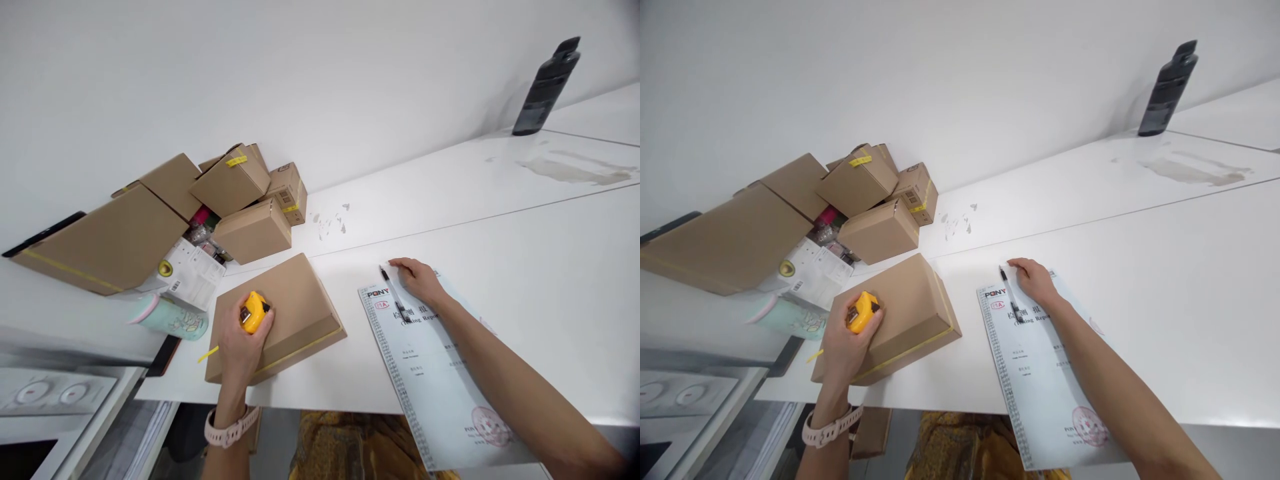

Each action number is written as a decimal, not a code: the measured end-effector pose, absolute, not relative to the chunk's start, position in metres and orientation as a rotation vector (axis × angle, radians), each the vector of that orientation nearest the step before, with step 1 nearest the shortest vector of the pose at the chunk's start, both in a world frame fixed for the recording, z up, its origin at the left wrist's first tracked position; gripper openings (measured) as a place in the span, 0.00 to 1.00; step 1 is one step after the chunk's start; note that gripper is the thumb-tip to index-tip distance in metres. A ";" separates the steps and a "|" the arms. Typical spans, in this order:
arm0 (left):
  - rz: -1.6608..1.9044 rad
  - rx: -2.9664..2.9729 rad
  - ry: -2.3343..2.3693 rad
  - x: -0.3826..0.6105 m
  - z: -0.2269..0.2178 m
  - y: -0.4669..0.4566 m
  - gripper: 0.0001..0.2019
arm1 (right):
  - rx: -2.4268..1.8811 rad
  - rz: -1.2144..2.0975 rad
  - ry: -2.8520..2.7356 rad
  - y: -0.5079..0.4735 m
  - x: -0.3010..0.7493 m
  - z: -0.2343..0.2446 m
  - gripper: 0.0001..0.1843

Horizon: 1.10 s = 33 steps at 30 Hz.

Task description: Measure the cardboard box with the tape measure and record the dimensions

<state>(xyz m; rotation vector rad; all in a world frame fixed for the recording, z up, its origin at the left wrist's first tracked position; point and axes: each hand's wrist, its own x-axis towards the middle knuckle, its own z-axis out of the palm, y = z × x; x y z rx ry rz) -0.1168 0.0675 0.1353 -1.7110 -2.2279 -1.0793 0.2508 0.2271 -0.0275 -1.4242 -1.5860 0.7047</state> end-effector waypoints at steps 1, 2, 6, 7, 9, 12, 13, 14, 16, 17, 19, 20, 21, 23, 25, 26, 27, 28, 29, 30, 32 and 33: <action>-1.124 -1.701 -2.230 -0.116 0.135 0.068 0.28 | -1.423 0.723 -1.568 0.226 0.251 -0.027 0.18; -1.212 -1.675 -2.225 -0.115 0.135 0.068 0.27 | -1.421 0.742 -1.547 0.226 0.252 -0.025 0.18; -1.791 -1.550 -2.113 -0.109 0.146 0.055 0.27 | -1.420 0.782 -1.424 0.227 0.256 0.003 0.19; -1.905 -1.566 -2.087 -0.106 0.151 0.047 0.26 | -1.416 0.775 -1.383 0.224 0.254 0.021 0.20; -2.049 -1.691 -2.100 -0.097 0.162 0.026 0.25 | -1.378 0.762 -1.299 0.209 0.242 0.067 0.16; -2.178 -1.997 -2.150 -0.081 0.170 -0.009 0.26 | -1.106 1.007 -1.544 0.157 0.207 0.142 0.16; -2.208 -2.095 -2.148 -0.077 0.170 -0.018 0.28 | -0.993 1.143 -1.704 0.134 0.193 0.161 0.19; -2.223 -2.184 -2.141 -0.075 0.168 -0.026 0.29 | -0.894 1.244 -1.832 0.111 0.179 0.174 0.21; -2.191 -2.362 -2.139 -0.077 0.160 -0.036 0.33 | -0.773 1.409 -1.963 0.068 0.151 0.180 0.22; -2.139 -2.458 -2.155 -0.081 0.156 -0.038 0.34 | -0.768 1.458 -1.942 0.051 0.139 0.175 0.22; -1.981 -2.656 -2.204 -0.091 0.148 -0.041 0.35 | -0.840 1.527 -1.820 0.027 0.118 0.154 0.22; -1.905 -2.731 -2.235 -0.097 0.145 -0.042 0.35 | -0.871 1.579 -1.732 0.020 0.110 0.143 0.24; -1.846 -2.775 -2.281 -0.102 0.143 -0.043 0.35 | -0.886 1.671 -1.632 0.016 0.103 0.132 0.25; -1.788 -2.733 -2.434 -0.116 0.146 -0.046 0.35 | -0.879 1.851 -1.431 0.018 0.096 0.121 0.29; -1.834 -2.514 -2.580 -0.135 0.157 -0.046 0.32 | -0.854 1.909 -1.279 0.032 0.099 0.122 0.31; -1.871 -2.367 -2.610 -0.149 0.163 -0.045 0.31 | -0.847 1.872 -1.232 0.043 0.104 0.126 0.31; -1.916 -2.225 -2.594 -0.166 0.171 -0.042 0.29 | -0.854 1.801 -1.192 0.057 0.111 0.131 0.30; -1.965 -2.093 -2.542 -0.185 0.178 -0.038 0.28 | -0.877 1.718 -1.158 0.073 0.118 0.136 0.30; -1.971 -2.003 -2.507 -0.205 0.184 -0.033 0.27 | -0.898 1.647 -1.119 0.090 0.125 0.140 0.31; -2.002 -1.909 -2.472 -0.226 0.188 -0.028 0.28 | -0.910 1.601 -1.080 0.108 0.131 0.141 0.31; -2.081 -1.685 -2.498 -0.264 0.191 -0.017 0.30 | -0.974 1.551 -1.039 0.140 0.135 0.138 0.31; -2.085 -1.609 -2.551 -0.279 0.190 -0.012 0.32 | -1.013 1.541 -1.047 0.153 0.134 0.133 0.32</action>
